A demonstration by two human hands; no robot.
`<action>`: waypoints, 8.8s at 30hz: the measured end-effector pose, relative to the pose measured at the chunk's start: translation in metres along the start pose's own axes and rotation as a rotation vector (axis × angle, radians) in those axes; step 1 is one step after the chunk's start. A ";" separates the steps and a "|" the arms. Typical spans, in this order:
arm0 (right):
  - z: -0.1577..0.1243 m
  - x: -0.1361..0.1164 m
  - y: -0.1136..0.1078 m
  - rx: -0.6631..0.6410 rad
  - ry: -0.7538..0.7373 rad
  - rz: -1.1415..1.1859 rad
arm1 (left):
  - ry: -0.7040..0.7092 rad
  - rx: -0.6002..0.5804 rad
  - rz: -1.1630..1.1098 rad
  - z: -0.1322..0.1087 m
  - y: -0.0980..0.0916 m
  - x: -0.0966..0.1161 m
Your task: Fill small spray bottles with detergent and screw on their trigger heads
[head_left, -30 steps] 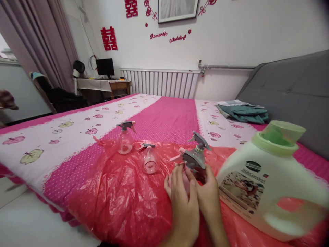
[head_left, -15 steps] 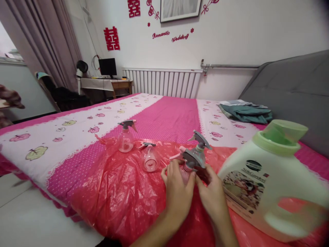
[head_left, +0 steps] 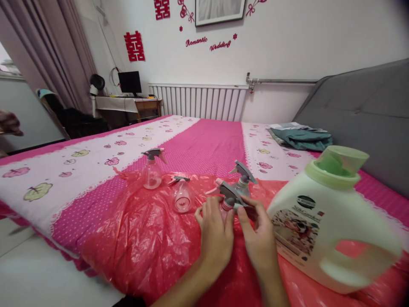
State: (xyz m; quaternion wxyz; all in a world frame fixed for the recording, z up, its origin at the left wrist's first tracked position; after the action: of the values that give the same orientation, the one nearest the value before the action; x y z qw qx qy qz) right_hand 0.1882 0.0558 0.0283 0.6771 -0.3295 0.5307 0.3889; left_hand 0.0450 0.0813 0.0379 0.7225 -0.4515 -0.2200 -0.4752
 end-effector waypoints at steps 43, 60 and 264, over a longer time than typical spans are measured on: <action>-0.009 -0.022 -0.017 0.196 -0.118 -0.004 | 0.060 -0.080 0.087 0.002 0.001 0.009; -0.009 -0.018 -0.012 0.162 -0.117 -0.046 | 0.078 -0.145 0.124 0.005 0.006 0.014; 0.001 -0.005 -0.046 0.103 0.192 -0.341 | 0.023 -0.436 0.436 -0.006 0.012 -0.005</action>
State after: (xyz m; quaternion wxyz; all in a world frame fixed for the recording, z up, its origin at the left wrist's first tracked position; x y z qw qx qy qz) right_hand 0.2285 0.0332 0.0345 0.6955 -0.4153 0.5484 0.2078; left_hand 0.0523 0.0803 0.0259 0.6959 -0.6271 -0.0023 -0.3499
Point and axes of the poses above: each hand's wrist, its own z-axis towards the middle knuckle, its own y-axis out of the palm, x = y × z, the point moved 10 cm from there along z, towards the middle knuckle, and after that the axes turned 10 degrees about y, right-handed, at the moved point
